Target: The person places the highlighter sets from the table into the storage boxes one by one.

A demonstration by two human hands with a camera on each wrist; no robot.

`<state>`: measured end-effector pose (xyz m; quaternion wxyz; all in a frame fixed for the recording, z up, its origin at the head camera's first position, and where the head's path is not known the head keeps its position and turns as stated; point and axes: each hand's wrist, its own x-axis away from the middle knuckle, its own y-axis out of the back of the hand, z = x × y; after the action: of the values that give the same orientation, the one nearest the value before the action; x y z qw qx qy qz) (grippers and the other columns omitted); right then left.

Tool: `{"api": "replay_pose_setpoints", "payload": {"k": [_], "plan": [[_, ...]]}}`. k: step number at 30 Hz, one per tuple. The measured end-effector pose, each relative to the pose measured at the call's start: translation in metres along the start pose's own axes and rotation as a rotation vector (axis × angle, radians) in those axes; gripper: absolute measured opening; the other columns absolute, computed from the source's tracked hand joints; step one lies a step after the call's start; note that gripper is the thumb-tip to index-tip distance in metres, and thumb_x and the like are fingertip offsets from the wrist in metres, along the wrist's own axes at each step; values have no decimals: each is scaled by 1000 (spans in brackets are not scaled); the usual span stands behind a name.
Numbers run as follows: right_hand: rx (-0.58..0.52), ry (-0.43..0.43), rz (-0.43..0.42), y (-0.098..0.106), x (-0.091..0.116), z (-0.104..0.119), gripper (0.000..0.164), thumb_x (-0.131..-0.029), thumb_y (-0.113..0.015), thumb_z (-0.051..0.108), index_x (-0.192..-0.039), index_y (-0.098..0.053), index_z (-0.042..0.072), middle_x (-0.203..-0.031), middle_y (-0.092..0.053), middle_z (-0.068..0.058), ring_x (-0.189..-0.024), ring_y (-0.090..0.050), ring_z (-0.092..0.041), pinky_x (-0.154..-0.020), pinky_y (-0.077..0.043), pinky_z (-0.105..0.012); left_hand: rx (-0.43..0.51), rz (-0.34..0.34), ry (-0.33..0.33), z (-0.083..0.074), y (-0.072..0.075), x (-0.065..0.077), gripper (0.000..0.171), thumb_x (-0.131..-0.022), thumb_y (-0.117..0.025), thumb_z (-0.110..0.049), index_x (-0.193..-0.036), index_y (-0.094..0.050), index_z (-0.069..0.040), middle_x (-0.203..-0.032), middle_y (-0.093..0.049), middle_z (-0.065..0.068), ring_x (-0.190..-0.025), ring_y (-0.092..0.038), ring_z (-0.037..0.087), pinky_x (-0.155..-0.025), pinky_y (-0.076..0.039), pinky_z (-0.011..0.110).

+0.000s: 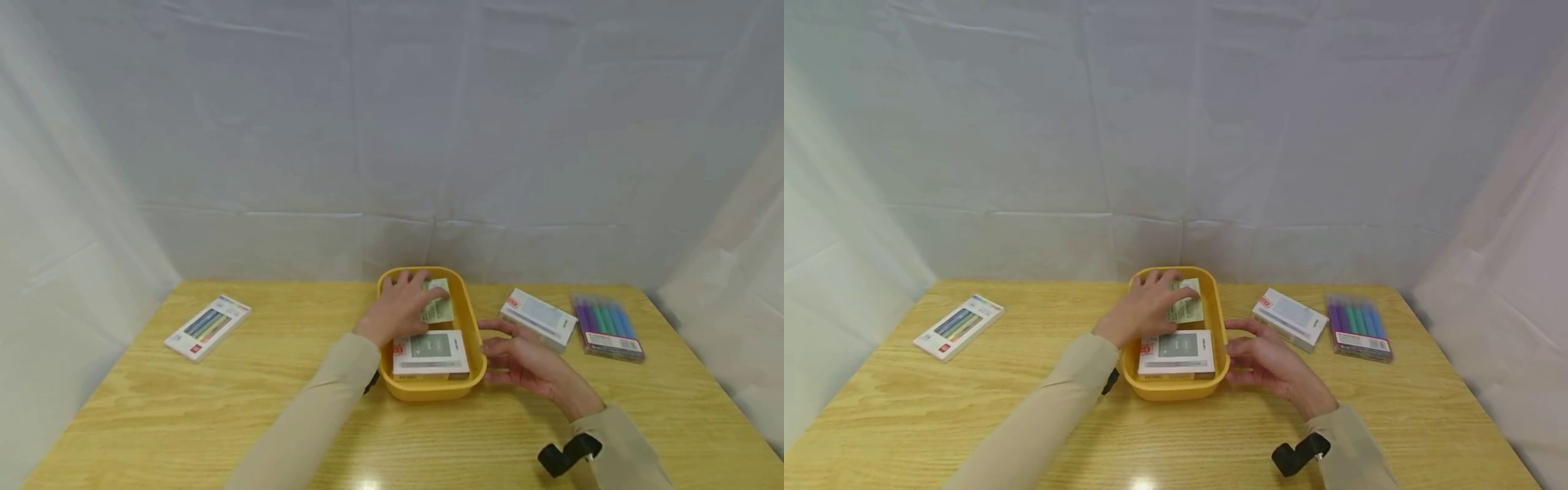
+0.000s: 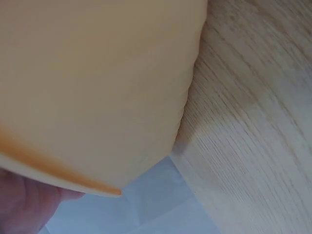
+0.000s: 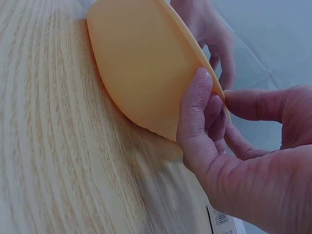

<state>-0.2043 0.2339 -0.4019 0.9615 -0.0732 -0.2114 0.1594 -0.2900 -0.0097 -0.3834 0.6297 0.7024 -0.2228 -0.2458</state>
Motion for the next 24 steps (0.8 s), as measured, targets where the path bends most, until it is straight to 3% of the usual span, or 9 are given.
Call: {"api": "replay_pose_setpoints", "payload": {"k": [16,24], "plan": [[-1,2,4,-1,1,0,62,-100,-58,9,-155,-29,5,-114,-69,-6,-93,-72,-17,-78,-63,-34,131,124,43,3,2,-2,56,-90,-75,-29,-142,-58,-38,-150,-47,6,-131,-44,32,-109,-35,59],[5,0,-8,-2,0,0,63,-99,-59,9,-155,-29,5,-111,-70,-7,-91,-72,-16,-77,-62,-32,207,198,63,6,-2,-6,46,-93,-70,-30,-138,-62,-33,-152,-49,5,-139,-42,33,-116,-28,65]]}}
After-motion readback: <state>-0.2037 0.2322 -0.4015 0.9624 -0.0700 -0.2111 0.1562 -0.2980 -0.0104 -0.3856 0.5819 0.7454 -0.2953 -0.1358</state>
